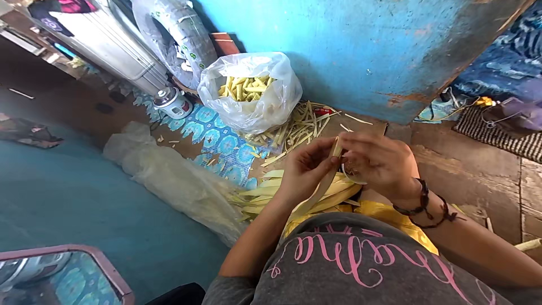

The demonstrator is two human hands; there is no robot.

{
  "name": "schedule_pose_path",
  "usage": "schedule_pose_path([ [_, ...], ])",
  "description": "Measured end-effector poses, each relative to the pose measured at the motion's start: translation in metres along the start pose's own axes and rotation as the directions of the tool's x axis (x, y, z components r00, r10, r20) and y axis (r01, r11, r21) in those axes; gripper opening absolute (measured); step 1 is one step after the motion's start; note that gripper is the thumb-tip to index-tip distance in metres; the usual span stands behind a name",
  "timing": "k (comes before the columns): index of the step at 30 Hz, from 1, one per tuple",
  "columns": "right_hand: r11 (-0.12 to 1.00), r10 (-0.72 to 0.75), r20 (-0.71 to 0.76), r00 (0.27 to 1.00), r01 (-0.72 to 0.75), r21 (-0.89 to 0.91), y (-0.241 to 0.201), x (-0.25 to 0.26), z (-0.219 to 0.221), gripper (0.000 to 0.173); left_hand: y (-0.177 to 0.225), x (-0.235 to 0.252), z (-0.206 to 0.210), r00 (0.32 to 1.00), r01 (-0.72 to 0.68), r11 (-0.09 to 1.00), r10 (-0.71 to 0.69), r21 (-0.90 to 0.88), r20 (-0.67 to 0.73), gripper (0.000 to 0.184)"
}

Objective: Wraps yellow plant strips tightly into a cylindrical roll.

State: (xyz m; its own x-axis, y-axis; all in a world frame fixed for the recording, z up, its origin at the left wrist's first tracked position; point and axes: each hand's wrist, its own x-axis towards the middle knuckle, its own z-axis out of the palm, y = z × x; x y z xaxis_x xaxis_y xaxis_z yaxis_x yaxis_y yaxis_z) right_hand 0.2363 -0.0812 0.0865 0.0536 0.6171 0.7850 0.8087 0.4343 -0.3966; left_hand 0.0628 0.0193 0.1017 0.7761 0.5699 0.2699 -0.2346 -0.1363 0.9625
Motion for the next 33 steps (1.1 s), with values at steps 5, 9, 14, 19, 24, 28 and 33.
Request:
schedule_pose_path([
  [5, 0.992, -0.058, -0.117, 0.991, 0.044, -0.115, -0.011, 0.001, 0.006, 0.016, -0.015, 0.005, 0.002, 0.960, -0.087, 0.985, 0.123, 0.151, -0.253, 0.005],
  [9, 0.975, -0.219, -0.150, 0.964, 0.222, 0.000, -0.004, -0.014, 0.020, 0.013, 0.002, -0.003, 0.010, 0.973, 0.118, 0.944, -0.172, -0.309, -0.155, 0.020],
  [14, 0.978, 0.069, -0.146, 0.987, -0.038, 0.203, -0.017, -0.002, 0.011, 0.012, -0.010, 0.002, 0.003, 0.968, 0.233, 0.926, -0.250, -0.298, -0.018, 0.014],
  [19, 0.661, 0.540, 0.137, 0.830, -0.519, 0.541, -0.017, 0.013, -0.006, 0.025, -0.008, -0.003, 0.002, 0.995, -0.097, 0.995, 0.097, 0.019, -0.017, 0.032],
  [24, 0.213, 0.608, 0.553, 0.569, -0.789, 0.577, -0.009, 0.006, -0.007, 0.020, -0.014, -0.005, 0.002, 0.988, -0.104, 0.951, 0.133, 0.291, -0.082, 0.014],
  [28, 0.409, 0.554, 0.590, 0.588, -0.809, 0.422, -0.004, 0.001, -0.018, 0.024, -0.018, -0.008, 0.007, 0.999, 0.029, 0.960, -0.033, 0.280, 0.008, 0.019],
  [33, 0.253, 0.690, 0.494, 0.529, -0.815, 0.521, 0.002, -0.004, -0.019, 0.010, -0.017, -0.014, 0.010, 0.986, 0.117, 0.952, -0.145, 0.284, 0.082, 0.039],
])
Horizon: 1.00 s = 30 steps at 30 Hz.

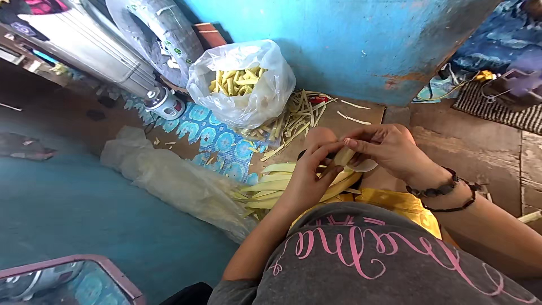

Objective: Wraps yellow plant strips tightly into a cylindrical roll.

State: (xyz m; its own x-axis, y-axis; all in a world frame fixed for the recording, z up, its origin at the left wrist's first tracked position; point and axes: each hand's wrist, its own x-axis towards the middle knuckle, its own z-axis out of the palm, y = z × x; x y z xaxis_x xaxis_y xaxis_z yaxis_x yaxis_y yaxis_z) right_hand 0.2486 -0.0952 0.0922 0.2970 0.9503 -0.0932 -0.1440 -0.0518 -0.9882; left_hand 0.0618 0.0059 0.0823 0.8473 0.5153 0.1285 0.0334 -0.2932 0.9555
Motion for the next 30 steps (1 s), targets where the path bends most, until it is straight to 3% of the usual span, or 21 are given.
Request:
schedule_pose_path([
  [4, 0.976, 0.148, 0.105, 0.983, -0.162, 0.142, 0.013, 0.000, 0.011, 0.014, -0.006, 0.002, 0.007, 0.984, -0.053, 0.998, 0.046, -0.038, -0.171, 0.012],
  [7, 0.985, 0.153, 0.191, 0.969, -0.164, 0.043, 0.017, -0.004, 0.007, 0.036, -0.007, 0.003, 0.002, 0.995, 0.017, 1.000, -0.016, 0.005, -0.095, 0.018],
  [10, 0.993, 0.112, 0.037, 0.993, -0.113, 0.029, 0.013, -0.003, 0.000, 0.022, -0.007, 0.000, 0.000, 0.998, 0.057, 0.998, -0.057, 0.006, 0.018, 0.039],
  [13, 0.984, 0.135, 0.024, 0.991, -0.137, 0.114, 0.013, -0.005, 0.007, 0.012, -0.010, 0.001, 0.007, 0.996, 0.012, 0.999, -0.017, -0.051, -0.091, 0.019],
  [16, 0.996, 0.071, 0.137, 0.988, -0.063, -0.063, 0.018, -0.008, 0.005, 0.021, -0.012, 0.003, 0.008, 0.996, -0.005, 1.000, 0.004, -0.009, -0.089, 0.014],
  [19, 0.961, -0.035, 0.105, 0.994, 0.062, -0.271, 0.015, -0.011, 0.002, 0.027, -0.013, 0.001, 0.010, 1.000, -0.020, 0.999, 0.020, 0.045, -0.014, 0.031],
  [21, 0.994, 0.019, -0.029, 0.999, -0.022, -0.111, 0.013, -0.010, 0.005, 0.025, -0.010, 0.001, 0.012, 1.000, -0.010, 0.999, 0.011, 0.042, -0.013, 0.031],
  [23, 0.997, 0.078, -0.051, 0.996, -0.078, 0.006, 0.014, -0.010, 0.010, 0.016, -0.010, 0.001, 0.015, 0.996, -0.032, 0.999, 0.032, 0.004, -0.079, 0.015],
  [25, 0.996, 0.028, -0.021, 0.999, -0.030, -0.082, 0.021, -0.013, 0.015, 0.015, -0.010, 0.000, 0.015, 0.993, -0.045, 0.999, 0.045, 0.001, -0.109, 0.009],
  [28, 0.900, -0.143, 0.096, 0.985, 0.170, -0.401, 0.028, -0.019, 0.010, 0.038, -0.012, 0.000, 0.015, 0.994, -0.062, 0.995, 0.069, 0.081, -0.086, 0.018],
  [30, 0.915, -0.129, 0.038, 0.991, 0.134, -0.382, 0.025, -0.021, 0.011, 0.036, -0.017, -0.002, 0.018, 0.988, -0.097, 0.987, 0.111, 0.126, -0.108, 0.025],
])
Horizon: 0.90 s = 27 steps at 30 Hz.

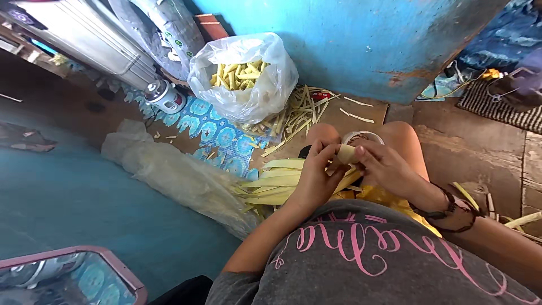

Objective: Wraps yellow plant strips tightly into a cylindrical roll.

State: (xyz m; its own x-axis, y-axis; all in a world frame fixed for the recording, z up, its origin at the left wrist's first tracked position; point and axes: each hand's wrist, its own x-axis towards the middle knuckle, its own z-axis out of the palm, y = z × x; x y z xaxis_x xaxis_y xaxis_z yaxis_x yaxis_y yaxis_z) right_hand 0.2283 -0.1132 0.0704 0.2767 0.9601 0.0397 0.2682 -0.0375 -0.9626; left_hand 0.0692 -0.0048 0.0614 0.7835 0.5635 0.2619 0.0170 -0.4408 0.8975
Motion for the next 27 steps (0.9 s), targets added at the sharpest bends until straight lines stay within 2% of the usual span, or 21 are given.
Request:
schedule_pose_path([
  [3, 0.890, 0.263, -0.051, 0.963, -0.222, 0.398, -0.008, 0.006, 0.003, 0.034, -0.001, 0.000, 0.004, 0.994, -0.060, 0.997, 0.056, -0.043, -0.090, 0.010],
  [4, 0.882, 0.266, -0.036, 0.963, -0.228, 0.412, -0.007, 0.006, 0.005, 0.027, 0.000, 0.000, 0.004, 0.994, -0.059, 0.997, 0.054, -0.054, -0.097, 0.009],
  [6, 0.975, 0.104, -0.077, 0.992, -0.086, 0.205, 0.002, 0.003, 0.007, 0.021, 0.003, 0.001, 0.002, 0.997, -0.016, 0.999, 0.014, -0.030, -0.079, 0.011],
  [8, 0.994, -0.101, -0.070, 0.992, 0.098, -0.039, 0.011, -0.001, 0.008, 0.032, 0.006, 0.003, -0.001, 0.997, 0.066, 0.998, -0.065, 0.019, -0.045, 0.018],
  [9, 0.995, -0.095, -0.061, 0.994, 0.092, -0.049, 0.012, -0.003, 0.008, 0.035, 0.007, 0.003, -0.002, 0.995, 0.100, 0.995, -0.100, 0.029, -0.024, 0.023],
  [11, 0.967, 0.143, -0.062, 0.988, -0.126, 0.221, 0.005, -0.004, 0.009, 0.037, 0.006, 0.003, -0.004, 0.992, 0.126, 0.992, -0.127, 0.016, 0.007, 0.031],
  [12, 0.878, 0.290, -0.026, 0.957, -0.255, 0.404, 0.001, -0.001, 0.009, 0.043, 0.004, 0.003, -0.004, 0.995, 0.104, 0.995, -0.104, -0.006, 0.000, 0.027],
  [13, 0.797, 0.374, 0.025, 0.927, -0.335, 0.503, -0.002, 0.001, 0.008, 0.044, 0.002, 0.002, -0.004, 0.997, 0.076, 0.997, -0.076, -0.029, -0.007, 0.020],
  [14, 0.795, 0.373, 0.041, 0.927, -0.342, 0.502, -0.001, 0.001, 0.007, 0.041, 0.002, 0.002, -0.005, 0.998, 0.069, 0.997, -0.069, -0.042, 0.003, 0.016],
  [15, 0.884, 0.282, 0.003, 0.959, -0.261, 0.387, 0.004, -0.002, 0.007, 0.034, 0.002, 0.003, -0.007, 0.996, 0.084, 0.995, -0.083, -0.045, 0.028, 0.013],
  [16, 0.985, 0.098, -0.056, 0.994, -0.089, 0.150, 0.011, -0.005, 0.007, 0.028, 0.003, 0.004, -0.010, 0.992, 0.111, 0.993, -0.108, -0.048, 0.059, 0.012],
  [18, 0.919, -0.310, -0.093, 0.946, 0.273, -0.285, 0.023, -0.008, 0.007, 0.045, 0.004, 0.007, -0.017, 0.985, 0.146, 0.988, -0.141, -0.045, 0.095, 0.013],
  [19, 0.902, -0.352, -0.090, 0.931, 0.312, -0.299, 0.024, -0.009, 0.007, 0.043, 0.004, 0.008, -0.019, 0.984, 0.146, 0.989, -0.141, -0.038, 0.113, 0.016],
  [20, 0.968, -0.221, -0.089, 0.971, 0.208, -0.138, 0.021, -0.011, 0.006, 0.034, 0.003, 0.009, -0.021, 0.980, 0.146, 0.988, -0.139, -0.039, 0.141, 0.018],
  [21, 0.986, 0.025, -0.044, 0.999, -0.018, 0.167, 0.013, -0.011, 0.003, 0.029, 0.003, 0.010, -0.022, 0.976, 0.150, 0.988, -0.140, -0.045, 0.168, 0.019],
  [22, 0.861, 0.255, 0.055, 0.965, -0.252, 0.441, 0.006, -0.009, 0.001, 0.036, 0.003, 0.011, -0.024, 0.972, 0.151, 0.987, -0.138, -0.051, 0.191, 0.018],
  [23, 0.746, 0.354, 0.128, 0.926, -0.363, 0.558, 0.005, -0.007, -0.001, 0.042, 0.002, 0.012, -0.024, 0.970, 0.149, 0.987, -0.135, -0.057, 0.204, 0.015],
  [24, 0.771, 0.343, 0.122, 0.931, -0.354, 0.530, 0.006, -0.009, -0.001, 0.041, 0.001, 0.012, -0.025, 0.970, 0.146, 0.987, -0.130, -0.064, 0.204, 0.012],
  [25, 0.893, 0.235, 0.059, 0.970, -0.239, 0.382, 0.010, -0.012, 0.000, 0.034, 0.001, 0.014, -0.025, 0.972, 0.146, 0.987, -0.130, -0.070, 0.197, 0.012],
  [26, 0.989, 0.054, -0.022, 0.998, -0.050, 0.142, 0.017, -0.016, 0.002, 0.033, 0.001, 0.016, -0.027, 0.971, 0.160, 0.985, -0.145, -0.069, 0.189, 0.013],
  [27, 0.991, -0.123, -0.068, 0.990, 0.118, -0.069, 0.024, -0.018, 0.004, 0.042, 0.001, 0.016, -0.027, 0.970, 0.178, 0.981, -0.162, -0.073, 0.181, 0.015],
])
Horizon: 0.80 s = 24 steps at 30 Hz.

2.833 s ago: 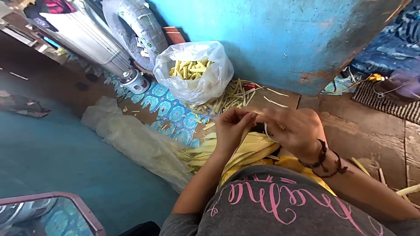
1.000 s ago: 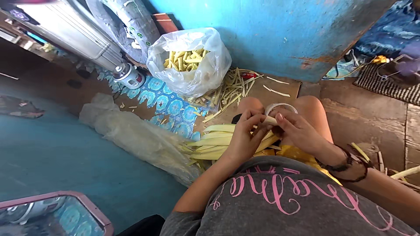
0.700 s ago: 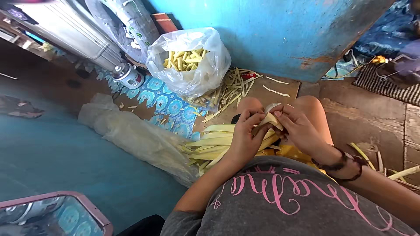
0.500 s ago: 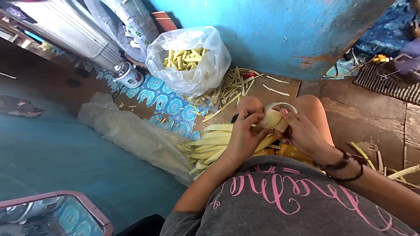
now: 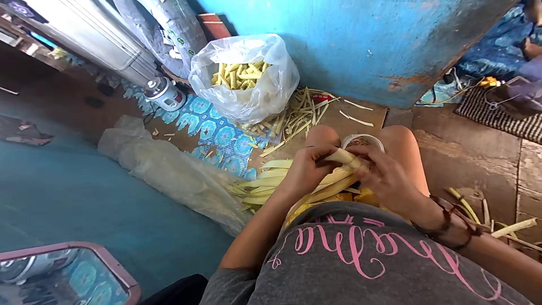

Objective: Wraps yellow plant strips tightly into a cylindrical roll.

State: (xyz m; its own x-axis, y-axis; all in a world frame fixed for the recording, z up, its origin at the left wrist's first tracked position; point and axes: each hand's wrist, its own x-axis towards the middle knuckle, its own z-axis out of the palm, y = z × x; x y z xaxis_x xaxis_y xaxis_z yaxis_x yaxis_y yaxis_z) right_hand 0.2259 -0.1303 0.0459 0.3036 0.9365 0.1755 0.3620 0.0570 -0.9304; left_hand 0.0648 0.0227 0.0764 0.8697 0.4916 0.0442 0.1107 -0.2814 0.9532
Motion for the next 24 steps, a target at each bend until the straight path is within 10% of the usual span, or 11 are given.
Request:
schedule_pose_path([
  [3, 0.937, 0.191, 0.027, 0.981, -0.190, 0.292, -0.004, 0.003, -0.001, 0.030, 0.000, 0.001, 0.001, 0.999, -0.001, 0.999, 0.003, -0.038, 0.034, 0.021],
  [5, 0.649, 0.460, 0.195, 0.866, -0.478, 0.592, -0.013, 0.010, -0.005, 0.041, -0.001, 0.001, 0.001, 0.997, -0.013, 0.998, 0.018, -0.060, 0.081, 0.020],
  [10, 0.999, -0.034, -0.020, 0.999, 0.034, 0.013, 0.009, -0.004, 0.001, 0.042, -0.001, 0.004, -0.005, 0.998, 0.002, 0.999, 0.001, -0.046, 0.064, 0.022],
  [13, 0.722, 0.398, 0.158, 0.904, -0.415, 0.554, -0.008, 0.002, -0.004, 0.035, -0.003, 0.005, -0.005, 0.996, 0.008, 0.998, -0.001, -0.067, 0.090, 0.026],
  [18, 0.995, -0.091, -0.062, 0.994, 0.088, -0.045, 0.014, -0.008, 0.000, 0.045, -0.005, 0.007, -0.007, 0.997, -0.016, 0.998, 0.020, -0.061, 0.071, 0.025],
  [22, 0.712, 0.438, 0.099, 0.893, -0.412, 0.569, -0.007, 0.000, -0.005, 0.038, -0.001, 0.008, -0.007, 0.995, -0.004, 0.996, 0.013, -0.089, 0.100, 0.026],
  [24, 0.918, 0.240, 0.000, 0.971, -0.227, 0.326, 0.001, -0.005, -0.005, 0.030, -0.001, 0.010, -0.009, 0.995, -0.001, 0.995, 0.011, -0.100, 0.103, 0.024],
])
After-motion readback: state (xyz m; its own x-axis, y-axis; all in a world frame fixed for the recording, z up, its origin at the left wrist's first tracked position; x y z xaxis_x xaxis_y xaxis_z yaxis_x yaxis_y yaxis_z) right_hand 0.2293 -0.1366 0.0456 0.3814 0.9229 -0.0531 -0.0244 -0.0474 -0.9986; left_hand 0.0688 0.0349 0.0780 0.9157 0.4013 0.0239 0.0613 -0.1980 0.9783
